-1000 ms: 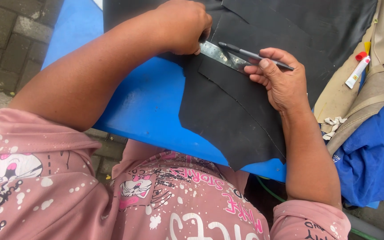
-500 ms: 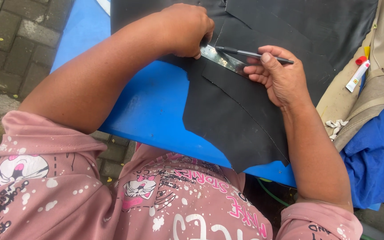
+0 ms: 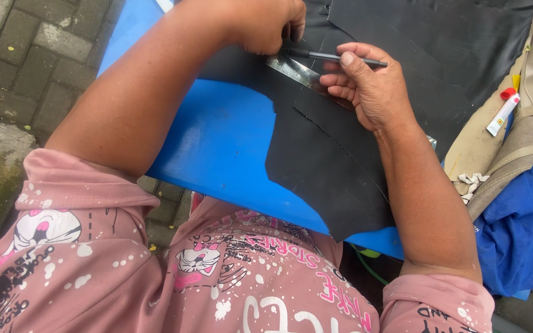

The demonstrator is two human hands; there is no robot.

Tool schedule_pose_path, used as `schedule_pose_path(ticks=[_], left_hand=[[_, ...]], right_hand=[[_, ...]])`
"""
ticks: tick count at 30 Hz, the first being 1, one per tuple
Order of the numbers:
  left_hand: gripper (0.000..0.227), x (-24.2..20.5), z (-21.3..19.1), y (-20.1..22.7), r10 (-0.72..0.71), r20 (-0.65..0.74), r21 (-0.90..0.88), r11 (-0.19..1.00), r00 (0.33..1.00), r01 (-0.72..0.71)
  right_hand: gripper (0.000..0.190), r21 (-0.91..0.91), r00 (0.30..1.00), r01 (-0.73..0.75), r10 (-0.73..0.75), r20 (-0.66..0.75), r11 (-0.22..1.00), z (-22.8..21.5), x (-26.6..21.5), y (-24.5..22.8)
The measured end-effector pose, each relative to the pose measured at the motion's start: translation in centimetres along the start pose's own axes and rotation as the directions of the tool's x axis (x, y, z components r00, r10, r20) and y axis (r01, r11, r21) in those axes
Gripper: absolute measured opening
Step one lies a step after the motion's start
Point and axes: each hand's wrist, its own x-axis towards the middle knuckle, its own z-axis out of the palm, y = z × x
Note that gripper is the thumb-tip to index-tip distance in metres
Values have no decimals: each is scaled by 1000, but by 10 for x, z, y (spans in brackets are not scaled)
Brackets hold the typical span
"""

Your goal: Marking lines on a piece of leather using a ruler and a pen

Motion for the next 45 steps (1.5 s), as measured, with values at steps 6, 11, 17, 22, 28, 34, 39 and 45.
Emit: schedule_pose_path(ticks=[6,11,17,22,28,34,39,45], left_hand=[[45,10,8,-12,35,-25,-14,999,999,-36],[41,24,20,-30,101,-64,-116,987,993,-108],[42,30,26,-36,118,-86,-128,983,989,-128],[38,32,29,-33,148,-80,-110,982,986,-157],[35,14,18,-1,-36,53,107,994,998,30],[25,17,24,-1,-25,57,95,995,998,19],[24,10,26,4,-15,-5,88,996,1000,16],[17,33,70,9,389,-488,398,896,781,-197]], right_hand=[[26,30,999,-15,16,-43,999,6,5,-2],[29,-23,1000,18,-18,5,1000,22,4,-5],[24,-182,978,199,-182,105,963,23,-5,0],[20,-209,964,247,-217,154,946,17,-18,4],[22,-241,984,175,-162,75,954,-11,-39,6],[15,-257,987,142,-156,-37,956,-67,-71,13],[11,-337,968,61,-138,-208,939,-126,-106,18],[8,-509,937,91,-247,-248,856,-141,-130,9]])
